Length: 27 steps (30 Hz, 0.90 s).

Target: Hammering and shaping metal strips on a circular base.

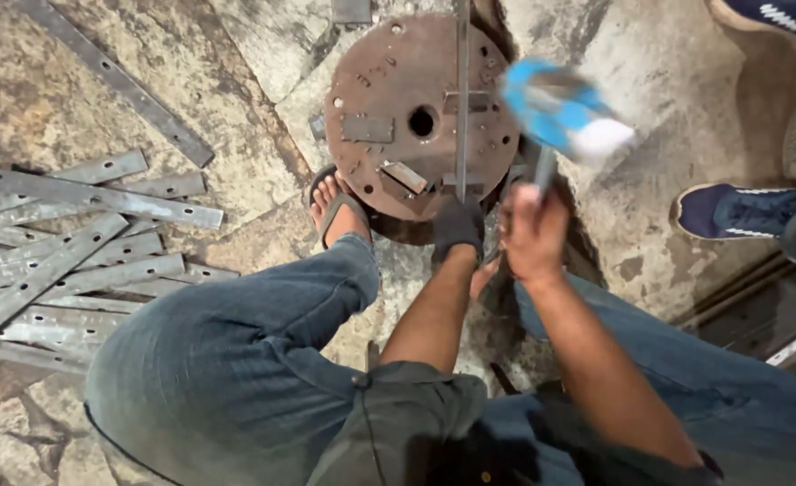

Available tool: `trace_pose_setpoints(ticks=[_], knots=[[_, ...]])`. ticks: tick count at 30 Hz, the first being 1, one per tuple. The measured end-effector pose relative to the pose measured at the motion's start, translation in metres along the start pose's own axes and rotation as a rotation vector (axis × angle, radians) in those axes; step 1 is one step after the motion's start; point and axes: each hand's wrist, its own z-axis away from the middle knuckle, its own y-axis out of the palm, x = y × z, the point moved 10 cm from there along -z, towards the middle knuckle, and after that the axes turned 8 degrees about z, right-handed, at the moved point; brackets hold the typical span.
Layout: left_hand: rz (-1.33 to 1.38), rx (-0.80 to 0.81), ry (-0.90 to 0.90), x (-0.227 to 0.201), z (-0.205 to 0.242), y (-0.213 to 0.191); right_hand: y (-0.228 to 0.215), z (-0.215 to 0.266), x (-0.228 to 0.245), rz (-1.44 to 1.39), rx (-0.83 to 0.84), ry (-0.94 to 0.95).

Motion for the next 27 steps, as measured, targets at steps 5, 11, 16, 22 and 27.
trace_pose_setpoints(ticks=[5, 11, 16, 22, 27], knots=[[0.049, 0.045, 0.017, 0.012, 0.002, 0.004, -0.009, -0.016, -0.061, 0.569, -0.057, -0.034], [-0.182, -0.019, 0.141, 0.069, 0.02, 0.033, -0.019, 0.026, 0.045, 0.021, -0.044, 0.167], [-0.453, -0.159, 0.558, 0.056, 0.049, 0.034, -0.01, -0.005, 0.04, -0.064, -0.069, -0.162], [-0.031, -0.067, 0.066, 0.117, 0.049, 0.03, 0.002, -0.028, -0.058, 0.401, -0.005, 0.254], [-0.031, -0.037, -0.067, 0.097, 0.081, 0.004, -0.007, 0.007, 0.025, -0.052, -0.041, 0.26]])
